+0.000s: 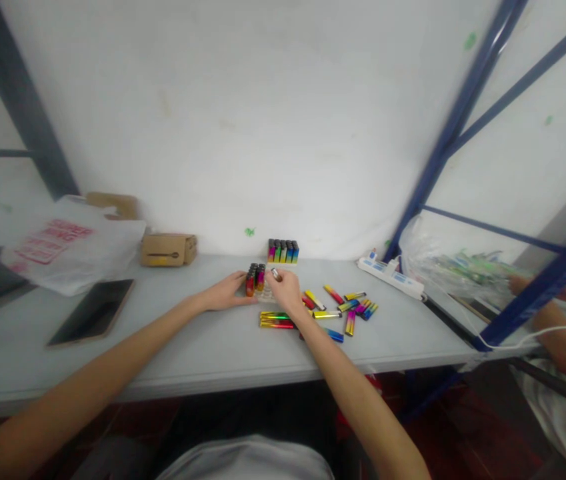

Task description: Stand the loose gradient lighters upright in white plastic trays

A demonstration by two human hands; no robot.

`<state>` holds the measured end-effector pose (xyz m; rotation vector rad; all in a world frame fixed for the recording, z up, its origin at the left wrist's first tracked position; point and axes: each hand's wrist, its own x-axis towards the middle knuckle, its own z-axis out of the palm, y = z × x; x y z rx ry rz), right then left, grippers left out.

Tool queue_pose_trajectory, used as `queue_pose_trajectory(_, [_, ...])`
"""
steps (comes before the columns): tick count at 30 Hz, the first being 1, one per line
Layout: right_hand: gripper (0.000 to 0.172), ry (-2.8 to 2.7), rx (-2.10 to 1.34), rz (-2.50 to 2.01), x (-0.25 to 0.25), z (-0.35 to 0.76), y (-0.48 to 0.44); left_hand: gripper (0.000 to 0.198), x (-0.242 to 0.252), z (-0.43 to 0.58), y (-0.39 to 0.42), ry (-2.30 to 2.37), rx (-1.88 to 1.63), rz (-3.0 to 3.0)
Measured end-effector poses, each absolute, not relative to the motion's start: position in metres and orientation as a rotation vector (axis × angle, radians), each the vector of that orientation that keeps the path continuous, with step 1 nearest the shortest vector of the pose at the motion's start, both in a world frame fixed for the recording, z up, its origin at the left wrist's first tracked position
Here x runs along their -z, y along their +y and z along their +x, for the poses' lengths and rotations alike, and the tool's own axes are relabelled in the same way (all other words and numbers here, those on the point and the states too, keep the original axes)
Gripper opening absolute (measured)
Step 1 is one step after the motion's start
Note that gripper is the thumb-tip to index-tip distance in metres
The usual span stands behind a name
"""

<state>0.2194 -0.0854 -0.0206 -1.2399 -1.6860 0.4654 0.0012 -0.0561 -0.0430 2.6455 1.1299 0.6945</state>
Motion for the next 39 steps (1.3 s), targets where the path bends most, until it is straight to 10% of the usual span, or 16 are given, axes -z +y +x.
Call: queue_pose_trajectory(39, [0.037, -1.965, -0.234, -0.978, 0.0212, 0.2267, -0.0857, 0.064, 0.0404, 0.0023, -0.0579, 1.134, -0.677, 2.614])
